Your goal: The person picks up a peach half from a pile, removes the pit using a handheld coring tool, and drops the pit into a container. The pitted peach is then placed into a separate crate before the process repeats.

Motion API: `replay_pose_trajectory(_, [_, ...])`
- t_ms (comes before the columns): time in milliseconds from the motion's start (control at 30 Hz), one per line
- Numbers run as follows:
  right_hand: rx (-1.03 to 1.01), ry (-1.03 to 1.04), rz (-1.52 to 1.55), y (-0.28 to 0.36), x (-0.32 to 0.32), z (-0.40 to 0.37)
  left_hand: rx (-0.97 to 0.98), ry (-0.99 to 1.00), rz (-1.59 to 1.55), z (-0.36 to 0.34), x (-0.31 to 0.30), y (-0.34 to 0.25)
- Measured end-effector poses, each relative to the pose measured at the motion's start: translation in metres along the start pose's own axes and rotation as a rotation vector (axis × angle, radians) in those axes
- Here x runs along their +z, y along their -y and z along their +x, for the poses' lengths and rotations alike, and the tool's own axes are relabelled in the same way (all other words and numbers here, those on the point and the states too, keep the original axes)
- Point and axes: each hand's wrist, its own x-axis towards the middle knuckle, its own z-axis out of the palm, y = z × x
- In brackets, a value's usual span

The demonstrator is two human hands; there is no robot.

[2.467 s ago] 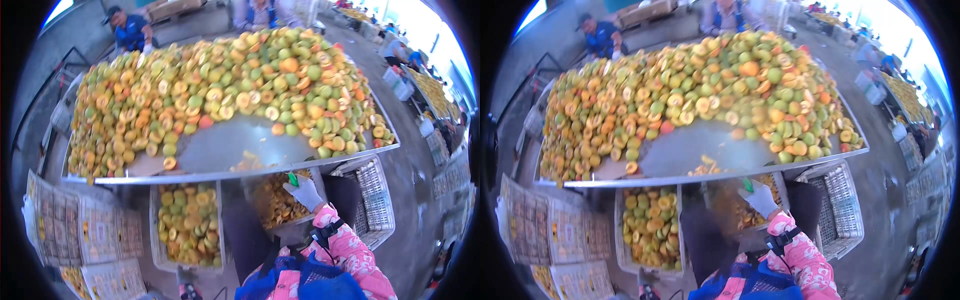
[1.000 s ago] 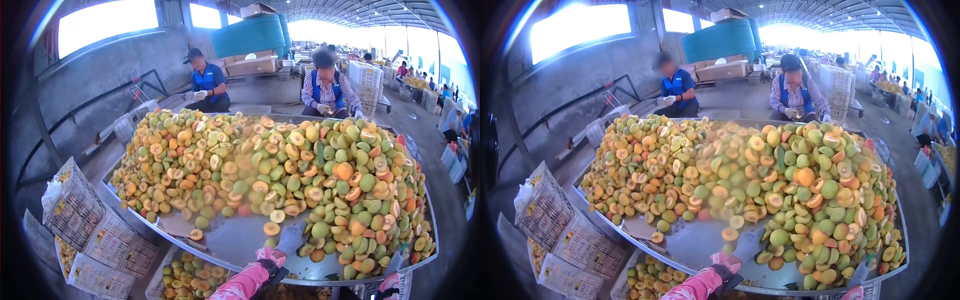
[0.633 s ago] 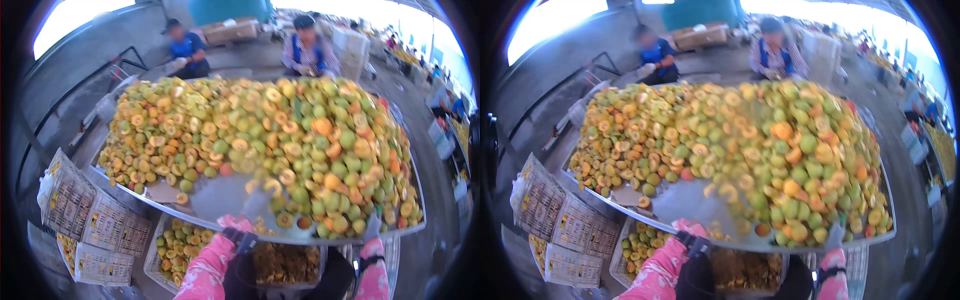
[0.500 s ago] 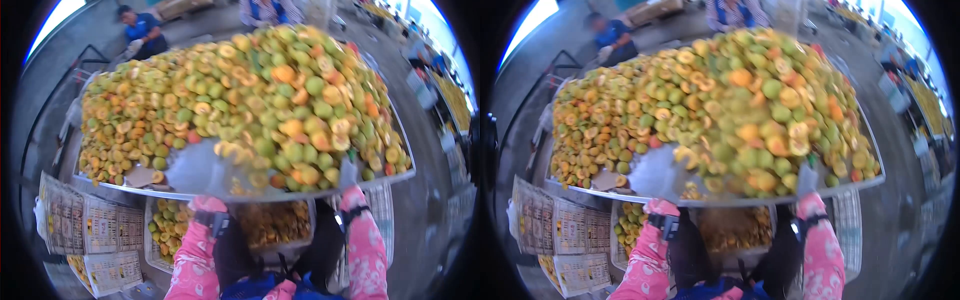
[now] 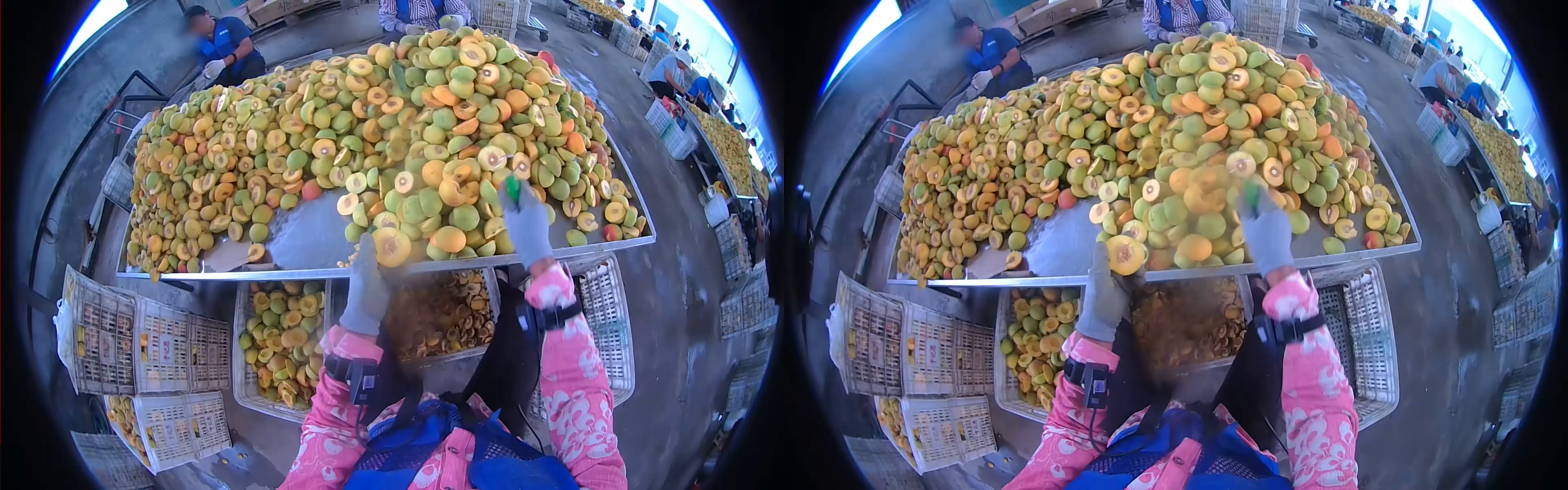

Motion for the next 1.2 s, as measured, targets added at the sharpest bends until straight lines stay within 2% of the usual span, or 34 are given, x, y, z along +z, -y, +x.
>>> replay_pose_trajectory(33, [0.054,0.156,0.118,0.022,-0.008,-0.017,0.008,-0.013,0.056,-0.005,-0.001,0.001])
replay_pose_trajectory(100, [-0.036,0.368,0.184,0.070,-0.018,-0.071,-0.003,0.032,0.069,-0.018,0.001,-0.002])
replay_pose_trajectory(167, [-0.044,0.460,0.307,0.100,-0.015,-0.116,-0.007,0.069,0.078,-0.032,0.002,-0.001])
replay_pose_trajectory(267, [0.336,0.691,0.505,0.132,-0.015,-0.147,0.091,-0.050,0.233,-0.054,0.008,-0.001])
replay_pose_trajectory(333, [0.311,0.638,0.543,0.140,-0.014,-0.156,0.436,-0.065,0.734,-0.075,0.021,-0.011])
replay_pose_trajectory(400, [0.293,0.588,0.570,0.147,-0.016,-0.168,0.449,-0.089,0.712,-0.086,0.021,-0.008])
replay_pose_trajectory(467, [0.435,0.624,0.636,0.152,-0.018,-0.175,0.474,-0.107,0.682,-0.091,0.024,-0.008])
replay_pose_trajectory(533, [0.396,0.607,0.629,0.153,-0.018,-0.178,0.659,-0.155,0.847,-0.096,0.026,-0.008])
replay_pose_trajectory(567, [0.368,0.594,0.622,0.152,-0.017,-0.183,0.652,-0.154,0.852,-0.100,0.028,-0.008])
replay_pose_trajectory(633, [0.375,0.581,0.712,0.149,-0.013,-0.190,0.447,-0.183,0.723,-0.108,0.037,-0.013])
replay_pose_trajectory(700, [0.375,0.557,0.806,0.149,-0.012,-0.193,0.467,-0.125,0.765,-0.099,0.026,-0.005])
replay_pose_trajectory(767, [0.476,0.625,0.834,0.148,-0.014,-0.195,0.488,-0.059,0.803,-0.097,0.021,0.001])
replay_pose_trajectory(833, [0.477,0.615,0.846,0.149,-0.018,-0.196,0.197,-0.123,0.400,-0.109,0.043,-0.009])
replay_pose_trajectory(900, [0.486,0.608,0.860,0.153,-0.024,-0.194,0.160,-0.138,0.370,-0.105,0.043,-0.007])
replay_pose_trajectory(967, [0.786,0.827,0.993,0.153,-0.034,-0.188,0.124,-0.169,0.331,-0.104,0.044,-0.005])
replay_pose_trajectory(1100, [0.861,0.886,0.980,0.152,-0.037,-0.186,0.077,-0.174,0.382,-0.101,0.040,-0.003])
replay_pose_trajectory(1167, [1.138,1.076,1.148,0.149,-0.043,-0.184,0.048,-0.168,0.410,-0.094,0.028,0.007])
replay_pose_trajectory(1200, [1.142,1.077,1.149,0.147,-0.044,-0.185,0.133,-0.142,0.490,-0.089,0.024,0.012])
